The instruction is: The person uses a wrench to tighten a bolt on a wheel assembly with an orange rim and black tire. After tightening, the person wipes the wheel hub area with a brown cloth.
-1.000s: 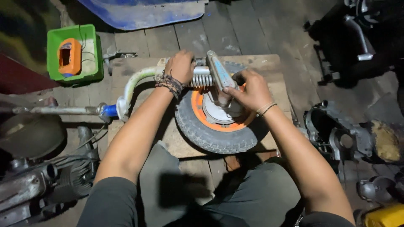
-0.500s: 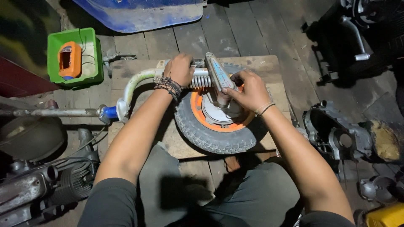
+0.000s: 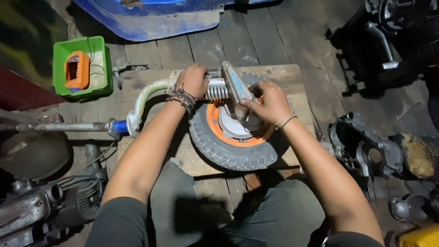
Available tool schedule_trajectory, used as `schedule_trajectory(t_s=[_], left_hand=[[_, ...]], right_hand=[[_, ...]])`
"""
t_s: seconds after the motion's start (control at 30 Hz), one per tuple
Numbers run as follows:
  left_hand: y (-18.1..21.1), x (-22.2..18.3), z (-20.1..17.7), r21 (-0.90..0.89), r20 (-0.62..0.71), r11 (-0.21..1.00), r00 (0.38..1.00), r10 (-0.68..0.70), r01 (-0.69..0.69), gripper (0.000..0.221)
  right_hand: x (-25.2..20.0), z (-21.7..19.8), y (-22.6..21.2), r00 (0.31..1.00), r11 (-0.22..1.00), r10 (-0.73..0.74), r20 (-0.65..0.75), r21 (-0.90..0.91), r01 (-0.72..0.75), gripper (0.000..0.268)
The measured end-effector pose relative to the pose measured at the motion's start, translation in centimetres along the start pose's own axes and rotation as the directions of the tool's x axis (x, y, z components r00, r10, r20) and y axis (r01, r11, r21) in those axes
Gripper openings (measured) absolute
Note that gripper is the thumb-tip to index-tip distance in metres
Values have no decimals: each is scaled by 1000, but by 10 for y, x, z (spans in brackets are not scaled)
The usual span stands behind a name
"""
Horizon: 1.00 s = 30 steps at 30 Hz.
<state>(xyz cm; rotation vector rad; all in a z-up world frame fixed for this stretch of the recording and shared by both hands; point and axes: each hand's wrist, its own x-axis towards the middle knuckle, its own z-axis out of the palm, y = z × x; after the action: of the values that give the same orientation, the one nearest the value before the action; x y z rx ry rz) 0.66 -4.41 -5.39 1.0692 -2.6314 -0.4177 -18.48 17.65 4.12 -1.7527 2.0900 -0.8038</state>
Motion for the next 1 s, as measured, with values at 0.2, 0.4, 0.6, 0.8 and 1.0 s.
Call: schedule_trajectory(t_s=[0.2, 0.4, 0.6, 0.8, 1.0], left_hand=[[9, -2, -7, -36, 10, 999, 1000, -16, 17, 26], [15, -9, -17, -122, -14, 993, 1000, -9, 7, 29], [1, 1, 4, -9, -6, 1000, 1000, -5, 5, 31], [8, -5, -9, -76, -31, 997, 999, -12, 9, 23], [19, -11, -24, -97, -14, 995, 1000, -20, 19, 23]], right_hand=[[0, 0, 1, 1000, 1000, 11, 4, -8, -11, 44], [0, 5, 10, 1000, 1000, -1, -26, -17, 0, 45], [0, 6, 9, 999, 999, -15, -47, -38, 13, 44], [-1, -1, -3, 1000, 1000, 29, -9, 12, -29, 41], [0, -1, -2, 1000, 1000, -2, -6, 5, 2, 43]])
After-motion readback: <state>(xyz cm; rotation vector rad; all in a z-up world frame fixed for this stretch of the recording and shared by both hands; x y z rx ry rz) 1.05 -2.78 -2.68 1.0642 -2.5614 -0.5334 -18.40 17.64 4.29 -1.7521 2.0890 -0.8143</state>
